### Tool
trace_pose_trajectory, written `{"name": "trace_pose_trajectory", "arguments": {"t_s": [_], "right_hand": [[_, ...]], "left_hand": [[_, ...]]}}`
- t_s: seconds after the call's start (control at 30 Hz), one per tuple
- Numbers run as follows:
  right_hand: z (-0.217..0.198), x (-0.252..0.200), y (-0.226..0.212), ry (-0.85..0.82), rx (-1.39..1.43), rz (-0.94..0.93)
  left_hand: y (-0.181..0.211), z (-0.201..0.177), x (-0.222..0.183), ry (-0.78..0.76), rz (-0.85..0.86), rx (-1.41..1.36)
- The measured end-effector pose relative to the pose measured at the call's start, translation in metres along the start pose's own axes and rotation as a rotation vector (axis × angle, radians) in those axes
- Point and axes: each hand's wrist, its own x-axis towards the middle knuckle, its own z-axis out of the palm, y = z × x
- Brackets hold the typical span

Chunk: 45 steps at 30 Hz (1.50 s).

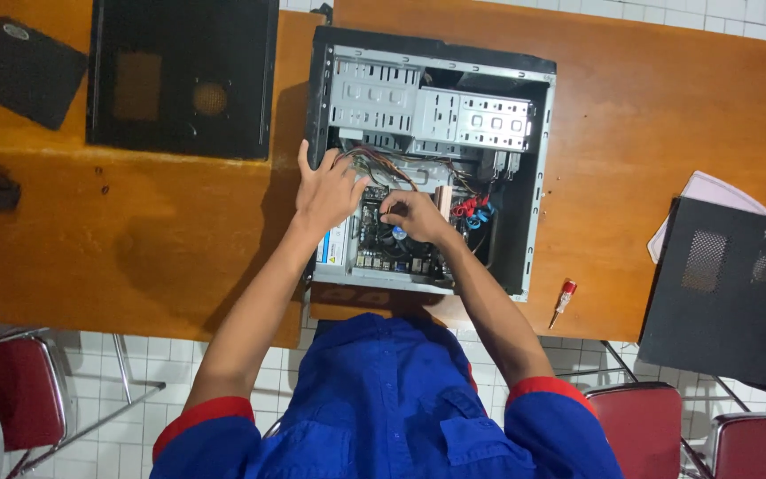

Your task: The person is performing internal maintenance on a desktop computer, including managing cables and handling RAM modules.

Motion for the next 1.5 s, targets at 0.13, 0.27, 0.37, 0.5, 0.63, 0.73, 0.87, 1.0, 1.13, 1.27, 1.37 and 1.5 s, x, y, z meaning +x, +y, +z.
{"name": "trace_pose_trajectory", "arguments": {"t_s": [0.13,0.27,0.37,0.5,0.63,0.73,0.87,1.0,1.13,1.27,1.37,1.5], "right_hand": [[-0.005,0.000,-0.011,0.009,-0.064,0.002],[-0.004,0.000,-0.002,0.010,-0.100,0.027],[-0.006,0.004,0.003,0.032,-0.100,0.031],[-0.007,0.003,0.006,0.090,-0.101,0.023],[-0.007,0.002,0.008,0.104,-0.101,0.017],[-0.003,-0.005,0.013,0.061,-0.068,0.001],[0.018,-0.005,0.004,-0.040,-0.248,-0.054],[0.027,-0.002,-0.001,-0.123,-0.522,-0.209],[0.043,0.003,0.015,-0.147,-0.655,-0.193],[0.048,0.006,0.021,-0.232,-0.806,-0.213],[0.051,0.006,0.028,-0.278,-0.853,-0.225],[0.052,0.012,0.041,-0.316,-0.810,-0.259]], "left_hand": [[-0.001,-0.001,0.002,-0.018,0.002,-0.002],[0.000,0.000,-0.002,0.008,0.005,0.006],[-0.001,0.001,0.001,0.005,-0.002,0.011],[0.002,-0.005,0.000,-0.023,-0.022,0.017],[0.001,-0.001,0.001,-0.024,-0.042,0.004],[0.005,0.003,-0.001,0.012,-0.032,0.008],[0.000,0.003,-0.001,0.010,-0.031,-0.038],[0.000,-0.001,0.001,-0.009,-0.024,-0.039],[-0.002,0.004,-0.001,0.005,-0.023,-0.041],[-0.002,0.003,0.000,-0.012,-0.033,-0.046],[-0.002,0.007,0.000,-0.007,-0.035,-0.044],[-0.004,0.020,-0.003,0.036,-0.025,-0.030]]}}
